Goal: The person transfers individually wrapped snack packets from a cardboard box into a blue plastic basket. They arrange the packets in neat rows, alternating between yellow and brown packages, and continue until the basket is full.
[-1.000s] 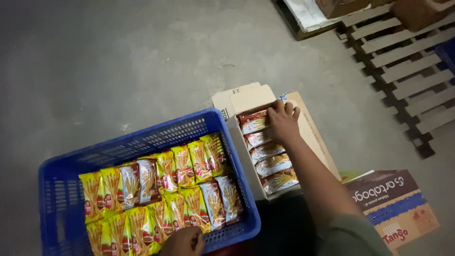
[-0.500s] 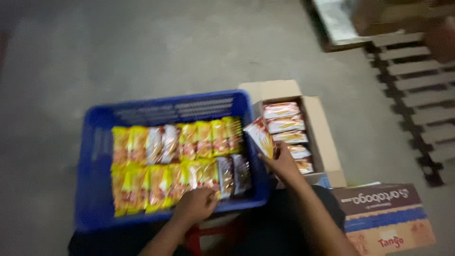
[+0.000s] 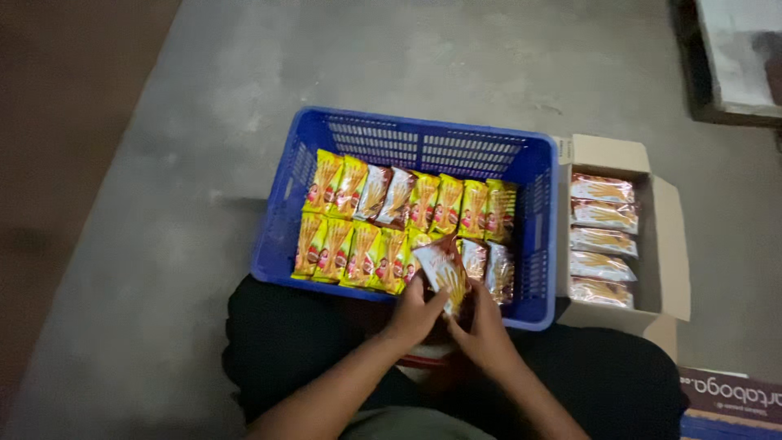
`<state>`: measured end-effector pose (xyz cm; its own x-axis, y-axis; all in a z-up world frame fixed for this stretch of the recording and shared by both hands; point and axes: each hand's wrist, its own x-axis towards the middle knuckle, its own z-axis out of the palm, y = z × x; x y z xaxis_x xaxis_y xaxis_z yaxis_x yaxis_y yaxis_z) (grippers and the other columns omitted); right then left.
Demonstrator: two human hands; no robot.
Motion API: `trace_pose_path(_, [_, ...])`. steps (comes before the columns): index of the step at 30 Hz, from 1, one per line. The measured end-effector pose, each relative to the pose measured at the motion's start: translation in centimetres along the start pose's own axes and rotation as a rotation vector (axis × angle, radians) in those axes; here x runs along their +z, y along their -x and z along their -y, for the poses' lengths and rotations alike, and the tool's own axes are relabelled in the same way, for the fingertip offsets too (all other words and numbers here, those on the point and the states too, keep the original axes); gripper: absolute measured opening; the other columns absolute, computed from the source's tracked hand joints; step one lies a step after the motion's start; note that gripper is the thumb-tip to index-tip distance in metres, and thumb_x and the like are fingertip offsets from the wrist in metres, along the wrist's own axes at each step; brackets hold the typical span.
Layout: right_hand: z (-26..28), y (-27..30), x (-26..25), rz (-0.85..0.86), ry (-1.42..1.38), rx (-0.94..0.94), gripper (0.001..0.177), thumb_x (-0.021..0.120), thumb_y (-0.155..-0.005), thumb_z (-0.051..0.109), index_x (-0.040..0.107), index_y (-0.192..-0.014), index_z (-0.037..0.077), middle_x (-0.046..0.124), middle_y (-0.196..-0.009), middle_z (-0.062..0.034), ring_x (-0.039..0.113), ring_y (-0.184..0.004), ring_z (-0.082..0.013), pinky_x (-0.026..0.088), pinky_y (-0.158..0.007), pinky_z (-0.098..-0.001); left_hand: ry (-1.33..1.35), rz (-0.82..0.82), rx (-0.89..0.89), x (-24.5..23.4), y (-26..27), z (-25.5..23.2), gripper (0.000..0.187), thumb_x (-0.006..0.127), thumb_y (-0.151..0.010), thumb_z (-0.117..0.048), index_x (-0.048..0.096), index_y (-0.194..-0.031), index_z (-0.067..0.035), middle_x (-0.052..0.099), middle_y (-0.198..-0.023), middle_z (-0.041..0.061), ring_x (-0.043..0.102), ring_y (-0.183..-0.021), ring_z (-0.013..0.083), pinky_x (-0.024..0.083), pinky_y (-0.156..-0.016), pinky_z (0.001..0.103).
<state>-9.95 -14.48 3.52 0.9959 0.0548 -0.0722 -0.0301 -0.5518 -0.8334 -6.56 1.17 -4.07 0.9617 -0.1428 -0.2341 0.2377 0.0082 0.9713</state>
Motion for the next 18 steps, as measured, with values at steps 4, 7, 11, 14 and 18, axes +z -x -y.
trace_pose_path(4, [-2.7, -1.8, -0.9, -0.01, -0.035, -0.052, 0.051, 0.072, -0.094, 0.016, 0.055, -0.138, -0.002, 0.068, -0.118, -0.0315, 0.062, -0.117, -0.0523, 0.048, -0.103, -0.0559, 0.16, -0.1, -0.049, -2.6, -0.5, -1.2, 0.041, 0.073, -0.096, -0.024, 0.06, -0.125, 0.001, 0.069, -0.117, 0.015, 0.065, -0.108, 0.0249, 0.053, -0.096, 0.041])
trace_pose_path(7, [-5.5, -4.4, -4.5, -0.244, 0.254, -0.082, 0.049, 0.078, -0.088, 0.015, 0.061, -0.128, -0.006, 0.065, -0.104, -0.0325, 0.061, -0.104, -0.0535, 0.047, -0.093, -0.0581, 0.212, -0.191, -0.096, -4.8, 0.0, -5.6, 0.035, 0.074, -0.097, -0.024, 0.064, -0.122, -0.003, 0.071, -0.11, 0.009, 0.066, -0.095, 0.0159, 0.059, -0.085, 0.033])
trace_pose_path(11, [-11.0, -7.5, -8.4, -0.361, 0.813, 0.2, 0.076, 0.083, -0.079, 0.039, 0.056, -0.139, 0.001, 0.066, -0.121, -0.0271, 0.067, -0.11, -0.0475, 0.053, -0.095, -0.0552, 0.129, -0.34, -0.175, -8.2, -2.1, -4.6, 0.037, 0.073, -0.091, -0.024, 0.07, -0.122, -0.004, 0.068, -0.108, 0.008, 0.061, -0.089, 0.016, 0.055, -0.074, 0.03])
trace_pose_path(14, [-19.4, -9.8, -8.2, -0.362, 0.69, 0.359, 0.082, 0.082, -0.076, 0.042, 0.057, -0.145, 0.006, 0.067, -0.127, -0.0263, 0.066, -0.114, -0.0491, 0.052, -0.096, -0.0575, 0.06, -0.309, -0.201, -10.7, -4.9, -2.9, 0.038, 0.071, -0.09, -0.019, 0.07, -0.126, -0.007, 0.068, -0.113, 0.009, 0.062, -0.097, 0.0172, 0.055, -0.082, 0.034])
trace_pose_path(18, [-23.8, -10.2, -7.5, -0.367, 0.432, 0.505, 0.074, 0.077, -0.077, 0.039, 0.06, -0.145, 0.014, 0.067, -0.127, -0.0208, 0.067, -0.113, -0.0445, 0.052, -0.099, -0.054, 0.038, -0.25, -0.29, -9.6, -5.2, -9.0, 0.08, 0.082, -0.087, -0.031, 0.047, -0.154, -0.005, 0.051, -0.15, 0.026, 0.045, -0.145, 0.0405, 0.037, -0.118, 0.054])
